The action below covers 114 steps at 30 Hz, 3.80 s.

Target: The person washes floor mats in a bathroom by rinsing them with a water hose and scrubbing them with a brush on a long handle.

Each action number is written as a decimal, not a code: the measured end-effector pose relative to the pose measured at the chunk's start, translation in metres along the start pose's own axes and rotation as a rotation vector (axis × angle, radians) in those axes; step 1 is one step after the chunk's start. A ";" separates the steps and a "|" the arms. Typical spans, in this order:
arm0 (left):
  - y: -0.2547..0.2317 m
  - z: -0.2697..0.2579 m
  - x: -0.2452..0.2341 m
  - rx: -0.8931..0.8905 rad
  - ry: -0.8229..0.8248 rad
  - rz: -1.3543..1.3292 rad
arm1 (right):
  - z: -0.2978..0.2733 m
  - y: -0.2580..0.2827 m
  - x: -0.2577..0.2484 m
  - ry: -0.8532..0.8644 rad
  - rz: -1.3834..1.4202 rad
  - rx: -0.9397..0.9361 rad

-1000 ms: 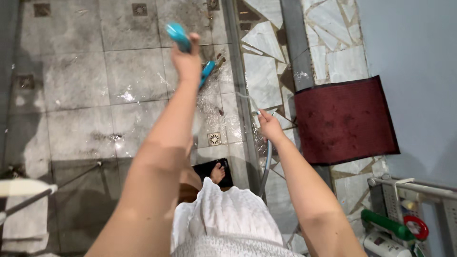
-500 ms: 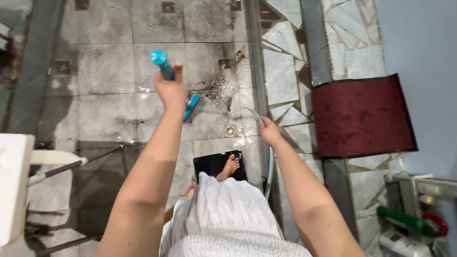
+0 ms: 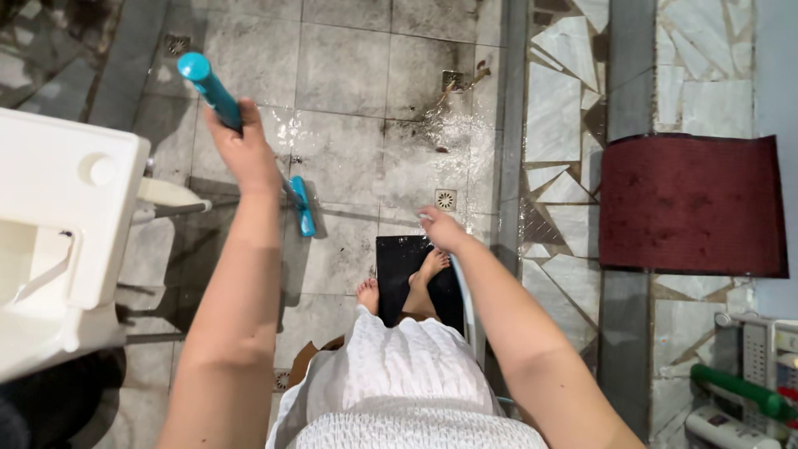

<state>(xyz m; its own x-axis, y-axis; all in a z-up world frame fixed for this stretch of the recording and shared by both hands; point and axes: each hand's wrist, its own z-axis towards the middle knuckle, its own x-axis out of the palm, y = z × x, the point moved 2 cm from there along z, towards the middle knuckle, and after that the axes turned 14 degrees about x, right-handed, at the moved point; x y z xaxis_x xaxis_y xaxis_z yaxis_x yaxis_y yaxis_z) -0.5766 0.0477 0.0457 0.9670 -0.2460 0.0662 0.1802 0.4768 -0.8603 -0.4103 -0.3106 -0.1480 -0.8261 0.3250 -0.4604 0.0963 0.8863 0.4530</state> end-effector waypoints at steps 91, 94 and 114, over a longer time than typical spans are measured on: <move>-0.354 -0.637 -0.303 0.092 0.699 -0.068 | -0.491 -0.534 0.349 -0.107 -0.274 0.124; -0.355 -0.641 -0.312 0.084 0.670 -0.156 | -0.505 -0.527 0.332 -0.220 -0.217 0.074; -0.362 -0.641 -0.333 0.076 0.575 -0.027 | -0.536 -0.470 0.307 -0.318 -0.172 -0.088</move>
<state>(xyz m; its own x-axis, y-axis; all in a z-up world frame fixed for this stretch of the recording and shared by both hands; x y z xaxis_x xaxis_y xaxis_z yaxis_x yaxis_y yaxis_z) -1.0789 -0.5839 0.0114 0.7124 -0.6677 -0.2159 0.2361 0.5178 -0.8223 -1.0064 -0.8046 -0.0930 -0.6113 0.2719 -0.7433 -0.0886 0.9097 0.4056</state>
